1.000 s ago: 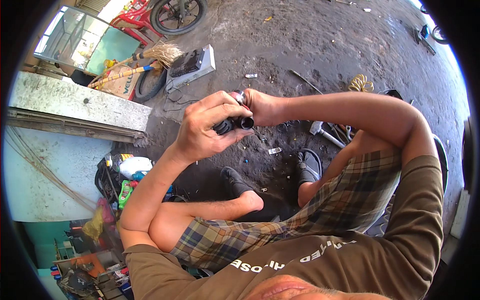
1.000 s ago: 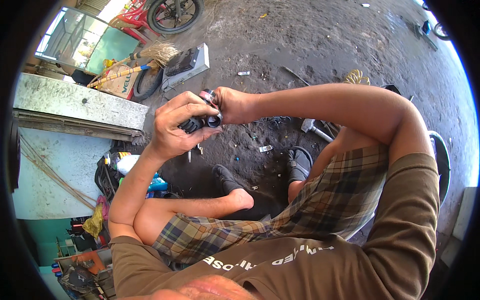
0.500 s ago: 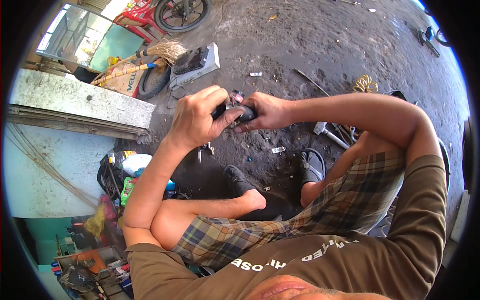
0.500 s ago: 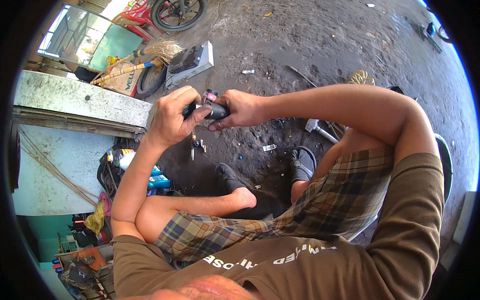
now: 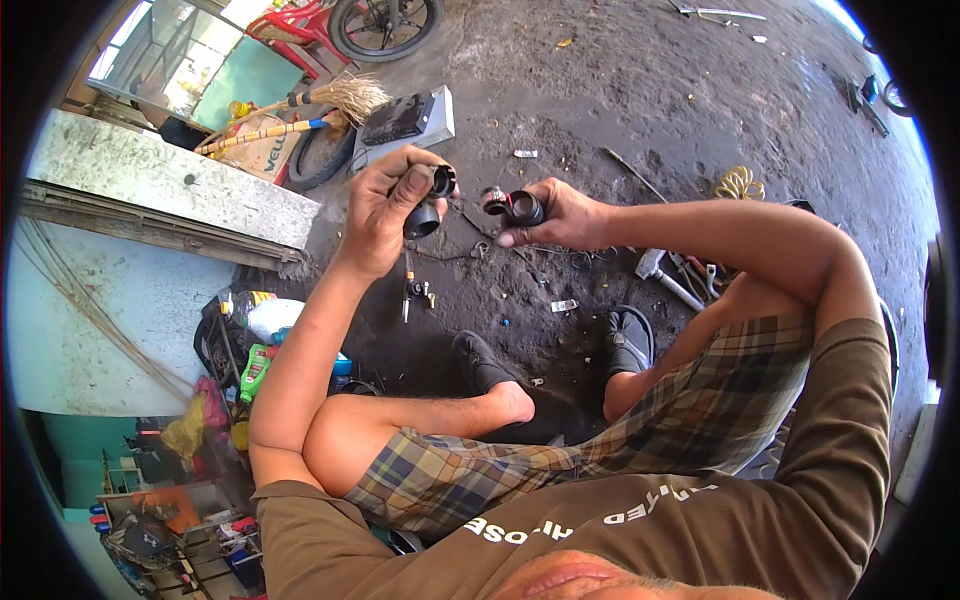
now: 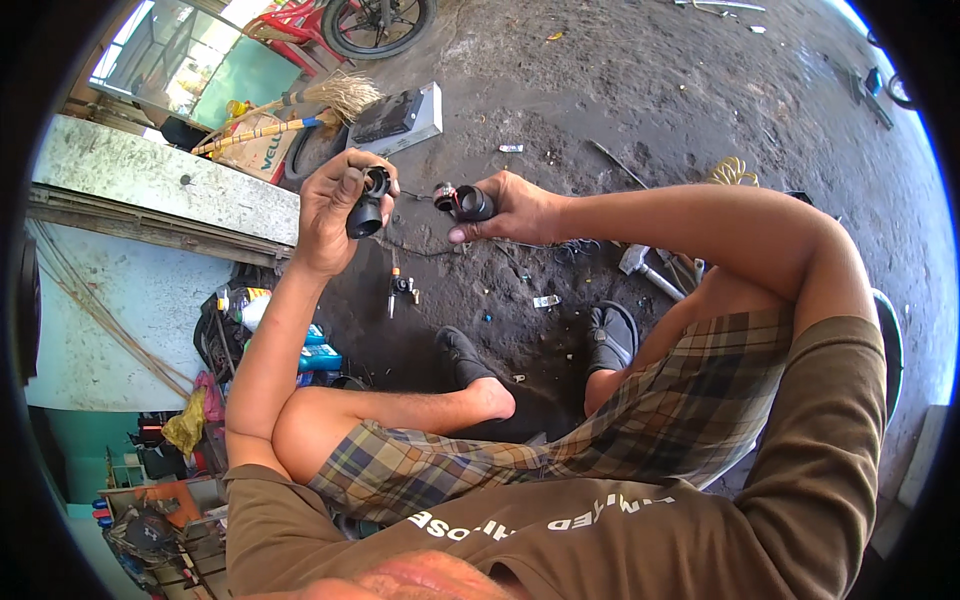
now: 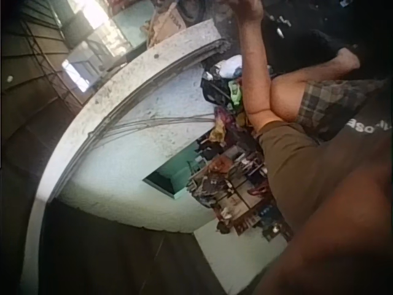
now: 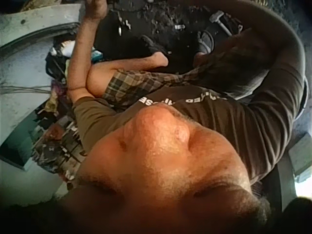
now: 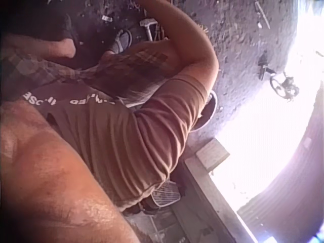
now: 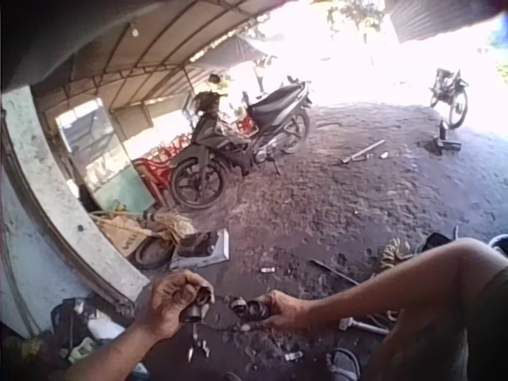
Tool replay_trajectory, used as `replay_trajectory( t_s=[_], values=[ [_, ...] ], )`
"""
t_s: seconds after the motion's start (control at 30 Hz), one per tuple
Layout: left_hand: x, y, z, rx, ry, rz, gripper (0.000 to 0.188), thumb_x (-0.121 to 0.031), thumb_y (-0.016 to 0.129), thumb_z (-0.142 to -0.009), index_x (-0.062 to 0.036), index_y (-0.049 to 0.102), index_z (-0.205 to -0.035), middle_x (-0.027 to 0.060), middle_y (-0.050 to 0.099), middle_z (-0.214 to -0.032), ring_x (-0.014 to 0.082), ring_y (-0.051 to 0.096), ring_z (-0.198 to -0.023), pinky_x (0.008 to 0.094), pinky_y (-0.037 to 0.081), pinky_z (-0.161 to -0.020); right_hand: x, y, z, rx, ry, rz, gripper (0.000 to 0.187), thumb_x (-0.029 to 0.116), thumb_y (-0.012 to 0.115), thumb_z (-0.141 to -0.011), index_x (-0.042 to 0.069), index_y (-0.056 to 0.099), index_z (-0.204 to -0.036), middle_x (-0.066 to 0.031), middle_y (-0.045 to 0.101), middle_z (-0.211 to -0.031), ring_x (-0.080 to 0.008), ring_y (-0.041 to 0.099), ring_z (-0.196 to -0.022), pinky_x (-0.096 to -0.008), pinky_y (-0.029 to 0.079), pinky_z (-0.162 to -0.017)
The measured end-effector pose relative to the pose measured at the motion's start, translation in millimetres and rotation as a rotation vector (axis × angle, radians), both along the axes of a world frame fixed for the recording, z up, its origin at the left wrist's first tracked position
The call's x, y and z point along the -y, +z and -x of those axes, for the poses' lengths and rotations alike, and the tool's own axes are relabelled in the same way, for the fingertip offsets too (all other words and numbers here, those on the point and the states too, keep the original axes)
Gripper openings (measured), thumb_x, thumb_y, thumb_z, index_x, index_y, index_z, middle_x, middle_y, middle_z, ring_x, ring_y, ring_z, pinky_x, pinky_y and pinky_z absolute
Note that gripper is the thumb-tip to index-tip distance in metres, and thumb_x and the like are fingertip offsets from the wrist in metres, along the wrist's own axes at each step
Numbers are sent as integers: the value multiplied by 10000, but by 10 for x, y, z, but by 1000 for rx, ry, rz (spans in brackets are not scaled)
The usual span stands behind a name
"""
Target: The person sits on the floor and assembles a mechanical device, likely a bicycle brake lever. They insert a small orange component into a black housing, attach a long black lever arm, and secure it using a screwdriver. The person manipulates the parts to ensure they fit together correctly.
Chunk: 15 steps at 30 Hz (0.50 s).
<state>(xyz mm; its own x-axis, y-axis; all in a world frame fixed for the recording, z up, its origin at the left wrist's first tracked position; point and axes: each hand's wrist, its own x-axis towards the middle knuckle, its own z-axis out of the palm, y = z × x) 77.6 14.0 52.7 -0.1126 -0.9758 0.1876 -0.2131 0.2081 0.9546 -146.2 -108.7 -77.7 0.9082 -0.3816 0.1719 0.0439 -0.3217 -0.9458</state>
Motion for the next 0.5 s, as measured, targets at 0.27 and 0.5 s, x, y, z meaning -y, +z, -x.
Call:
replay_trajectory(
  t_s=[0.27, 0.5],
  values=[
    [-51, -140, -14, -130, -137, -168, 429, -225, 815, -973, -5, 646, -1300, 186, 757, -1120, 153, 664, -802, 279, 534, -730, -26, 116, -72, 207, 88, 101, 507, 360, 915, -864, 58, 744, -1234, -58, 692, -1148, -205, 685, -1082, -384, 546, -961],
    [-57, -94, 52, -226, -136, -208, 449, -131, 817, -935, -20, 633, -1329, 183, 759, -1174, 149, 666, -861, 276, 555, -770, -31, 129, -76, 235, 73, 112, 543, 402, 928, -839, 52, 744, -1211, -88, 685, -1195, -247, 700, -1132, -399, 560, -962]
  ],
)
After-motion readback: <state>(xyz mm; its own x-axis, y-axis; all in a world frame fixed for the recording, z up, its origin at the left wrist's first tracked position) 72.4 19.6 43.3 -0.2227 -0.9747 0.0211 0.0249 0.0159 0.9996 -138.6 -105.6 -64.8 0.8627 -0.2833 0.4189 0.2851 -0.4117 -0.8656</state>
